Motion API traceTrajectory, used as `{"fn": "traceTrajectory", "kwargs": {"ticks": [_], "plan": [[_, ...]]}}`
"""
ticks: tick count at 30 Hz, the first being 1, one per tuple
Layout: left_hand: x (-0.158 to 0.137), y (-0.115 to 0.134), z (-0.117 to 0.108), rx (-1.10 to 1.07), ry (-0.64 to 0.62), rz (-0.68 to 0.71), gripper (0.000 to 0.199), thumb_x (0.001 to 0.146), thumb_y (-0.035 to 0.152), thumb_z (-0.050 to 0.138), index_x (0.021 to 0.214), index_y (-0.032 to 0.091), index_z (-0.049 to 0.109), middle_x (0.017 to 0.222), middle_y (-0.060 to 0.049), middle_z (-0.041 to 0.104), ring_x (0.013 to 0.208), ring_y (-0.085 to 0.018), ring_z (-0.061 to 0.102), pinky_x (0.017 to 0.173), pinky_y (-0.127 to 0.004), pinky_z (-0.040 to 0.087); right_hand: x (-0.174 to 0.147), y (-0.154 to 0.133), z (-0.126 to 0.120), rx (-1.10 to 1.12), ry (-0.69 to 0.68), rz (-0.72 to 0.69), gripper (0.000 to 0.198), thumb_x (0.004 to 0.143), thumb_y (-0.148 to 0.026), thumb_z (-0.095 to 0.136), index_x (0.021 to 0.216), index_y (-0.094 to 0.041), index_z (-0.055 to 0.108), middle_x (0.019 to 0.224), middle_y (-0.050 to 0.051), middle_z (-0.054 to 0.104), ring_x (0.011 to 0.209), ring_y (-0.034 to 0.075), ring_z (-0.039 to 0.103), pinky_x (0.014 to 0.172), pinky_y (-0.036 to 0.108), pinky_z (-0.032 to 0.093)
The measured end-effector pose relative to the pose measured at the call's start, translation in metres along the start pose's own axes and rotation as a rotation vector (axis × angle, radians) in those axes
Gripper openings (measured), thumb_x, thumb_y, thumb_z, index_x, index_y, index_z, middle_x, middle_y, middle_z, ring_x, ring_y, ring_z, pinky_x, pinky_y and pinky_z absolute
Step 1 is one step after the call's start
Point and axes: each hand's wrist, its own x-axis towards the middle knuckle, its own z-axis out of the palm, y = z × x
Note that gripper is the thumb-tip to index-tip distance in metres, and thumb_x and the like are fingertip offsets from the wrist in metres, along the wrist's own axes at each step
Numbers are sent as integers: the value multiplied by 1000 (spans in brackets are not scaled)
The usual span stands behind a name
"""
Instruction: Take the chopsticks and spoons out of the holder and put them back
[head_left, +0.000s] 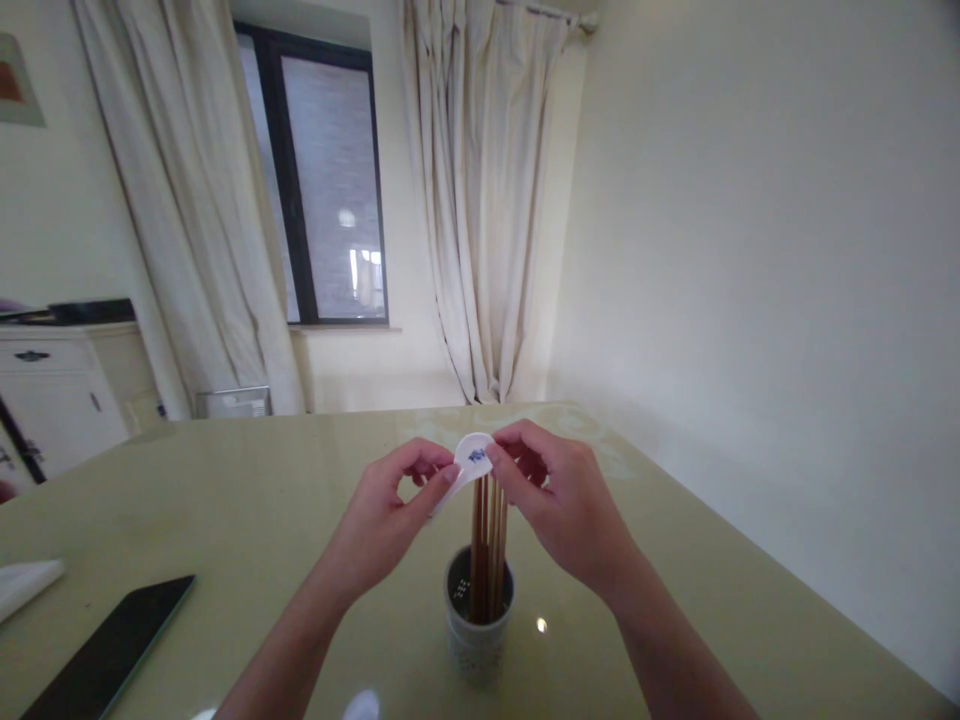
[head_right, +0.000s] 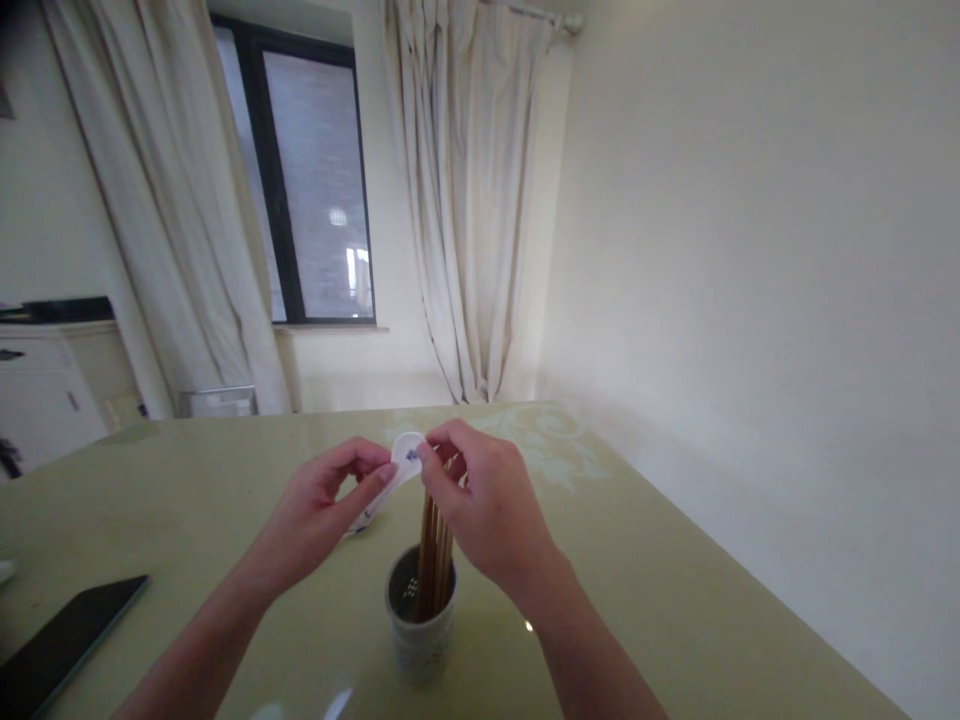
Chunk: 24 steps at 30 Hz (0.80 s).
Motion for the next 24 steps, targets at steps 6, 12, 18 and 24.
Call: {"fn": "traceTrajectory", "kwargs": {"ticks": [6, 12, 18, 24], "plan": [[10, -58, -19, 201, -155, -193, 32, 99, 44, 52, 99, 20, 73, 93, -5, 77, 84, -21, 68, 79, -31, 54, 4, 11, -6, -305, -25, -48, 15, 100, -26, 62, 92, -22, 74, 83, 1, 77, 72, 16, 67, 68, 25, 44], [-7, -126, -21, 922, -378, -533, 17, 100, 22, 56, 104, 19, 72, 119, -12, 78, 112, -26, 71, 90, -33, 49, 5, 16, -2, -484, -187, -4, 15, 98, -24, 63, 87, -21, 74, 77, 1, 75, 70, 16, 64, 67, 27, 35], [-18, -139, -13, 952, -442, -639, 15, 94, 16, 62, 102, 20, 74, 119, -14, 79, 110, -30, 74, 83, -34, 51, 0, 14, 5, -585, -404, 47, 18, 95, -24, 64, 83, -20, 77, 77, 5, 77, 70, 17, 64, 61, 29, 28], [-17, -138, -14, 951, -427, -659, 18, 94, 18, 59, 103, 22, 74, 118, -14, 79, 111, -32, 75, 82, -35, 51, -5, 20, 17, -564, -559, 23, 17, 84, -21, 68, 80, -22, 84, 78, 6, 81, 69, 19, 70, 59, 28, 35]]}}
